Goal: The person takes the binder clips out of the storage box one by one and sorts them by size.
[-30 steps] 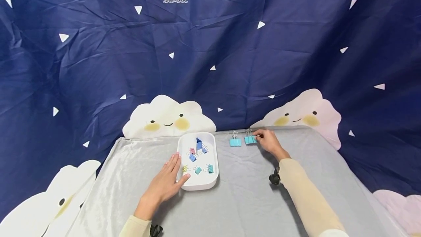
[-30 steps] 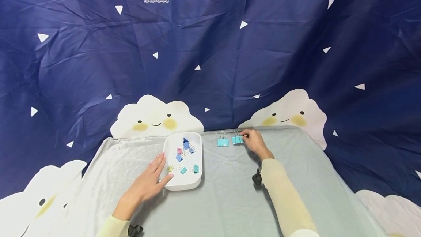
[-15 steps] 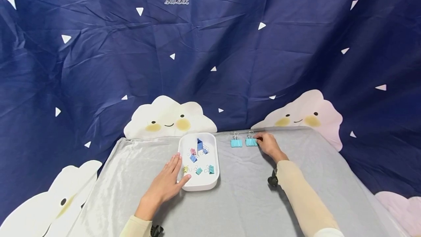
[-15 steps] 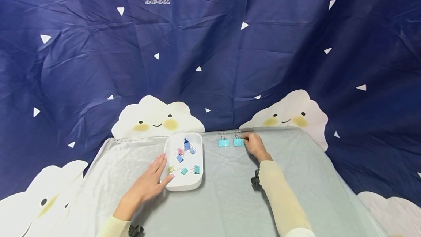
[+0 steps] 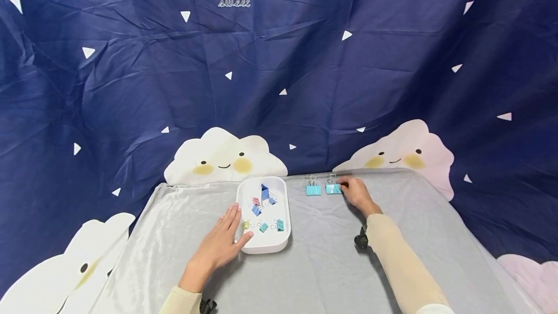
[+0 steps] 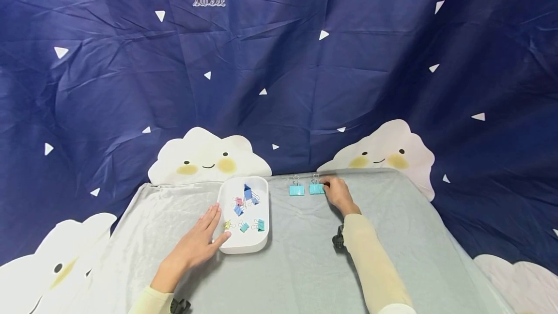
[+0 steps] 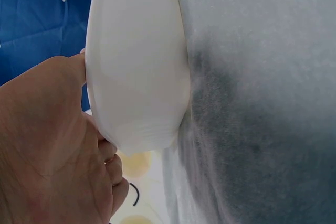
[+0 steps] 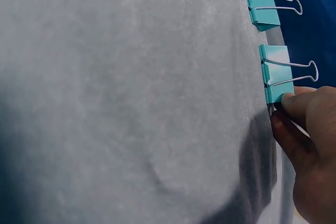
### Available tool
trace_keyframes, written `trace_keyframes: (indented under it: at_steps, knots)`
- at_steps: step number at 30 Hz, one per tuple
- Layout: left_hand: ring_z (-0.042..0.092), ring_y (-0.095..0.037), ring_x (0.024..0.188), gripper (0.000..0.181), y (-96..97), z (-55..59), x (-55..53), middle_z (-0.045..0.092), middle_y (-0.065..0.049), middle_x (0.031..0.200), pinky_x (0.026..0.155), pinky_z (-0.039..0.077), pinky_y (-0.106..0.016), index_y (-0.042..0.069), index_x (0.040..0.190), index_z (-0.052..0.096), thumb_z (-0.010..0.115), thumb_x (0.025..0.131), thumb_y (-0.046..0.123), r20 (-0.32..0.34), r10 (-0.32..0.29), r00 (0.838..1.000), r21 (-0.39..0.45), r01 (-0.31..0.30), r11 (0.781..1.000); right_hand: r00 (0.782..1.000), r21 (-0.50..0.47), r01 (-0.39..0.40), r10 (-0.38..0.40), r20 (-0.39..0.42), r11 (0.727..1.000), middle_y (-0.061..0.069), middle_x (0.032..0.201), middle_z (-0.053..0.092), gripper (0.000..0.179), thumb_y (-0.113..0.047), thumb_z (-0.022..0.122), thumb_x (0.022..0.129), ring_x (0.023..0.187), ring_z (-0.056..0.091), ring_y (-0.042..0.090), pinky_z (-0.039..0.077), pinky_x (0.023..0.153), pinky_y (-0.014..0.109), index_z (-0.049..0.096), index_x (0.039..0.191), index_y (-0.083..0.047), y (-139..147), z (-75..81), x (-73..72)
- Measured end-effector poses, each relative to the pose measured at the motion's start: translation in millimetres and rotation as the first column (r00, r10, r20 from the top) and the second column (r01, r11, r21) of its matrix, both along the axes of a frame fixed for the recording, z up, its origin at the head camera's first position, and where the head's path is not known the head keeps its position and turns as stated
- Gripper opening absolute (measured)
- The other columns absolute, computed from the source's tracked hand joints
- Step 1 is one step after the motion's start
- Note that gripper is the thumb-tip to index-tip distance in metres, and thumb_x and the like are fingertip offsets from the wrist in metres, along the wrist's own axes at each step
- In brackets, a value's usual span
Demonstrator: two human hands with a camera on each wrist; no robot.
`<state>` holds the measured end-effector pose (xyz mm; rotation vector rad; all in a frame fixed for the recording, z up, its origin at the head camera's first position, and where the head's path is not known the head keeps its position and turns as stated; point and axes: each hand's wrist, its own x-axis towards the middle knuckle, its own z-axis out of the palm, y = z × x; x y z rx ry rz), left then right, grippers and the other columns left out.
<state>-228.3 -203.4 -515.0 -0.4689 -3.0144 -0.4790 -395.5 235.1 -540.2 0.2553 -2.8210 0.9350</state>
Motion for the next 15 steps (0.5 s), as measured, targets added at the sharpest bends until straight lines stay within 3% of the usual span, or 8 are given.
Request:
trace_keyframes:
  at_steps: [15]
  knots:
    - [0.020,-0.035,0.166,0.089,0.0,-0.7,0.0,0.020,-0.018,0.178,0.136,0.023,-0.051,-0.003,0.166,0.028,0.046,0.108,0.061,-0.005,-0.004,1.000,0.007,0.004,1.000,1.000,-0.016,-0.006,0.006,0.002,1.000,0.024,0.120,0.075,0.026,-0.004,0.062,0.105,0.111,0.070,0.041,0.059,0.095,0.054,0.072,0.128,0.003,-0.9,4.0,3.0]
